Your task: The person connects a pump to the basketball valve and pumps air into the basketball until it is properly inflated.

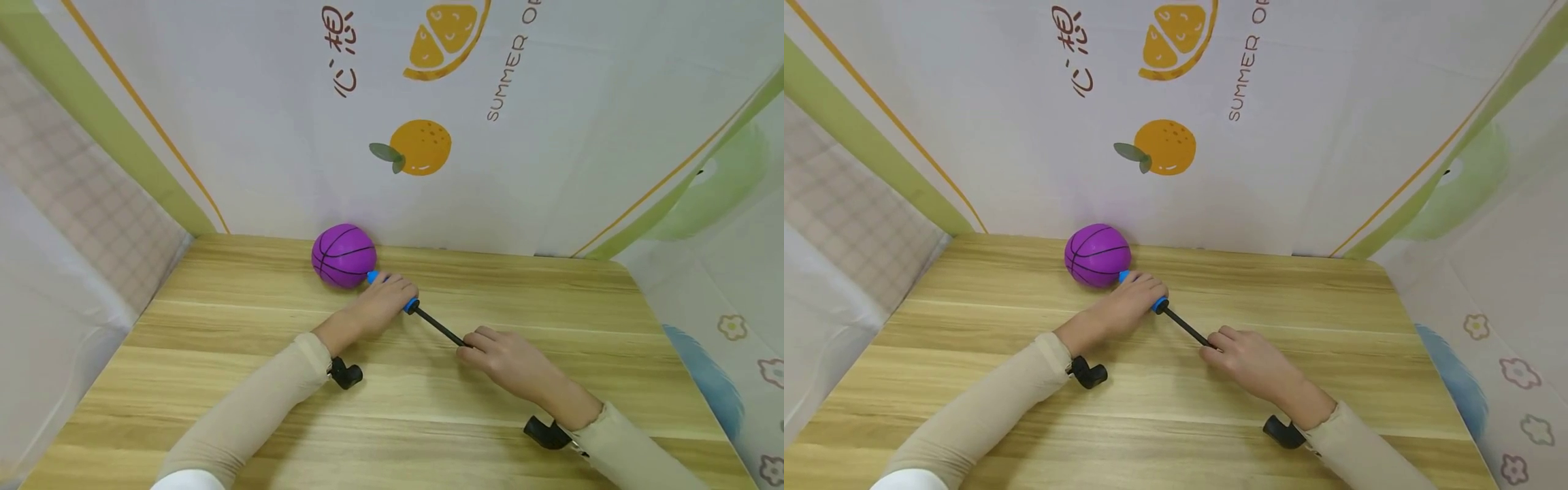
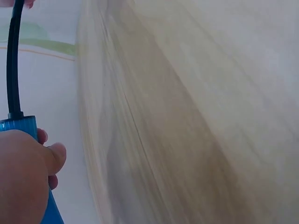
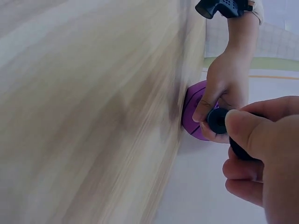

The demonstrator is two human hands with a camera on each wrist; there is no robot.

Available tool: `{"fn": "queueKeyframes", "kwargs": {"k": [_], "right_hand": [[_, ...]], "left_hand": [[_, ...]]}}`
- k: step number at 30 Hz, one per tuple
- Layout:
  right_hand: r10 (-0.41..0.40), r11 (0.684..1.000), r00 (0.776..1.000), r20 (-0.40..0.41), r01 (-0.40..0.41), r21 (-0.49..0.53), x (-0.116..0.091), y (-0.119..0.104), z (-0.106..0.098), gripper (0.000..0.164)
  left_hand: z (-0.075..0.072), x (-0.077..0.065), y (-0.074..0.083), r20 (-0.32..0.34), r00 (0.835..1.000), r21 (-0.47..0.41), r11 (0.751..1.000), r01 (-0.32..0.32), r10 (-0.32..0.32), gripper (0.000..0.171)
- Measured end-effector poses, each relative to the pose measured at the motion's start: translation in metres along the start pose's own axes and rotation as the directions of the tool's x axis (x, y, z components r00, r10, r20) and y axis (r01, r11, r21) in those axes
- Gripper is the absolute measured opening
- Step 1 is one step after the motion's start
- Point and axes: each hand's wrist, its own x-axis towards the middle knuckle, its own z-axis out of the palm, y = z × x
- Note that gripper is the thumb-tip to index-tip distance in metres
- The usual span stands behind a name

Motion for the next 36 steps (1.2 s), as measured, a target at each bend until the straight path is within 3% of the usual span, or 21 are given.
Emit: {"fn": "queueKeyframes", "kwargs": {"k": [6,14,24,31,36], "right_hand": [[0.021,1.000,0.999,0.041,-0.021,0.001,0.010,0.007,0.007,0.011],[0.032,0.999,0.998,0.053,-0.031,-0.006,0.032,0.013,0.024,0.021],[0.072,0.997,0.995,0.075,-0.072,0.000,0.052,0.018,0.040,0.017],[0.074,0.997,0.993,0.092,-0.072,-0.024,0.054,0.018,0.042,0.015],[0.034,0.998,0.998,0.060,-0.031,-0.048,0.047,0.016,0.037,0.017]], "left_hand": [[0.000,0.001,0.005,0.015,1.000,0.001,1.000,0.025,-0.025,0.024],[0.001,0.001,0.009,0.019,0.999,0.008,1.000,0.027,-0.027,0.024],[0.003,0.002,0.011,0.020,1.000,0.006,1.000,0.018,-0.018,0.026],[0.000,0.002,0.007,0.026,1.000,-0.001,1.000,-0.006,0.006,0.023],[-0.002,0.002,0.003,0.015,1.000,0.003,1.000,-0.002,0.002,0.025]]}}
